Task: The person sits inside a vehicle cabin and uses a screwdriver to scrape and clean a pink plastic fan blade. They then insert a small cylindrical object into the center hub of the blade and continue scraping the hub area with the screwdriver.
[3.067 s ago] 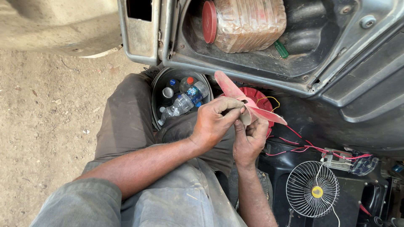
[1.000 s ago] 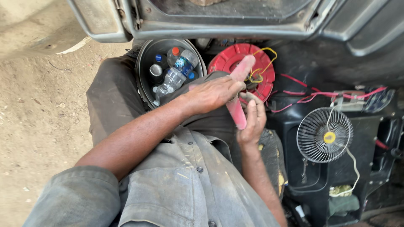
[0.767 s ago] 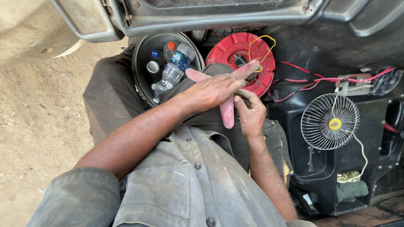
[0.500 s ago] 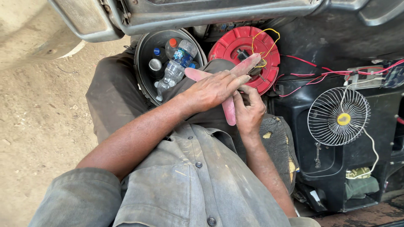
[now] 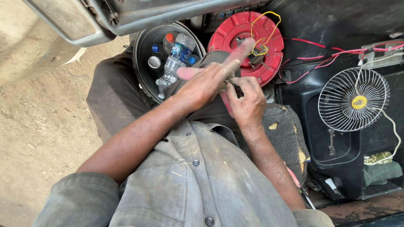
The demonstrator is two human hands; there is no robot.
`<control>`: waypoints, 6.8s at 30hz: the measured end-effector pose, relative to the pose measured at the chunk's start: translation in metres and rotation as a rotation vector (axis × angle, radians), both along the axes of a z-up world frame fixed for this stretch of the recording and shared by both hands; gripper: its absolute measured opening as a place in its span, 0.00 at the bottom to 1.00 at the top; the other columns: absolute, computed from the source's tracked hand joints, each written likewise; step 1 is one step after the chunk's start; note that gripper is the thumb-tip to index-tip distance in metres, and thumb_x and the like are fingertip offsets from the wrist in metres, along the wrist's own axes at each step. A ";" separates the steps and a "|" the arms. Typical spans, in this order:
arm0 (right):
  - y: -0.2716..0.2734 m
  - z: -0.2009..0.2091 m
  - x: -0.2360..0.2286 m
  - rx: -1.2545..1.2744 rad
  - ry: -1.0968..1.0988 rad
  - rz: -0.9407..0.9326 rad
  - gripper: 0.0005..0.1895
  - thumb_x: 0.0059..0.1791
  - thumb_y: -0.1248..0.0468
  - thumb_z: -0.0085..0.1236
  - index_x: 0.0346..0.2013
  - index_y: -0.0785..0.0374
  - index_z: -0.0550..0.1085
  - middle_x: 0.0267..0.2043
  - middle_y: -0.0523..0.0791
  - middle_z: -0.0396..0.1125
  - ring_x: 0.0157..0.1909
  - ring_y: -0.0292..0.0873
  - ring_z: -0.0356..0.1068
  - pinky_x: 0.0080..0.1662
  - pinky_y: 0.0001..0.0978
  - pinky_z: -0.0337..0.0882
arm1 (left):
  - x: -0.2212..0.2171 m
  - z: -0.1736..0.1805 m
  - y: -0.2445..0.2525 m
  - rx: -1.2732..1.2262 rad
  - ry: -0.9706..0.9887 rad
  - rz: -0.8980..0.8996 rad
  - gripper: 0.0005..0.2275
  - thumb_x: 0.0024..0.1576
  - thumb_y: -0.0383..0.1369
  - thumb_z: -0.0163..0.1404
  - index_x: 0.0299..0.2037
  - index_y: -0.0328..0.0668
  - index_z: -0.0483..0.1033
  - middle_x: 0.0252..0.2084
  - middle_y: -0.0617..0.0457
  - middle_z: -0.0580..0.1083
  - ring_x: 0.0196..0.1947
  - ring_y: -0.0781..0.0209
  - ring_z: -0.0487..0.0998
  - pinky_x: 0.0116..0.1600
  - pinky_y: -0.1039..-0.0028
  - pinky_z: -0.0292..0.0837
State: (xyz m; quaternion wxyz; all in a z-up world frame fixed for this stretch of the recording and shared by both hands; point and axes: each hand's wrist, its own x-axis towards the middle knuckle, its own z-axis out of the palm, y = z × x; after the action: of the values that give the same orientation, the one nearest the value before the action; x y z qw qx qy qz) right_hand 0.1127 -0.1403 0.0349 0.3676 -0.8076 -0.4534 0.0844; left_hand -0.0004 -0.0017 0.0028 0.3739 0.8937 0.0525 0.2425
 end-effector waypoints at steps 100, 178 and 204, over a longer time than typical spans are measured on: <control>0.002 -0.007 -0.014 -0.032 0.013 0.103 0.10 0.52 0.63 0.65 0.47 0.61 0.79 0.46 0.49 0.68 0.50 0.52 0.68 0.53 0.44 0.68 | -0.027 -0.012 -0.006 -0.076 0.118 0.327 0.09 0.54 0.31 0.61 0.44 0.44 0.80 0.54 0.47 0.71 0.56 0.45 0.71 0.60 0.58 0.69; -0.004 -0.023 -0.007 0.070 0.078 0.075 0.08 0.53 0.62 0.61 0.47 0.58 0.79 0.42 0.43 0.70 0.47 0.47 0.67 0.51 0.43 0.64 | -0.017 -0.005 -0.012 0.073 0.139 0.323 0.12 0.53 0.28 0.64 0.47 0.45 0.79 0.54 0.48 0.73 0.53 0.45 0.71 0.57 0.58 0.69; -0.002 -0.027 -0.006 0.068 0.054 0.110 0.08 0.54 0.62 0.60 0.47 0.60 0.79 0.42 0.45 0.70 0.49 0.50 0.67 0.55 0.44 0.65 | -0.016 -0.001 -0.012 0.097 0.210 0.373 0.10 0.53 0.32 0.62 0.44 0.47 0.79 0.50 0.51 0.74 0.50 0.46 0.71 0.56 0.56 0.67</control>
State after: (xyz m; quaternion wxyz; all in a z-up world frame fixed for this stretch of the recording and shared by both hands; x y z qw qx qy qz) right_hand 0.1071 -0.1425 0.0081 0.4015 -0.7659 -0.4897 0.1110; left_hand -0.0164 -0.0141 0.0022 0.2715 0.9058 0.2439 0.2152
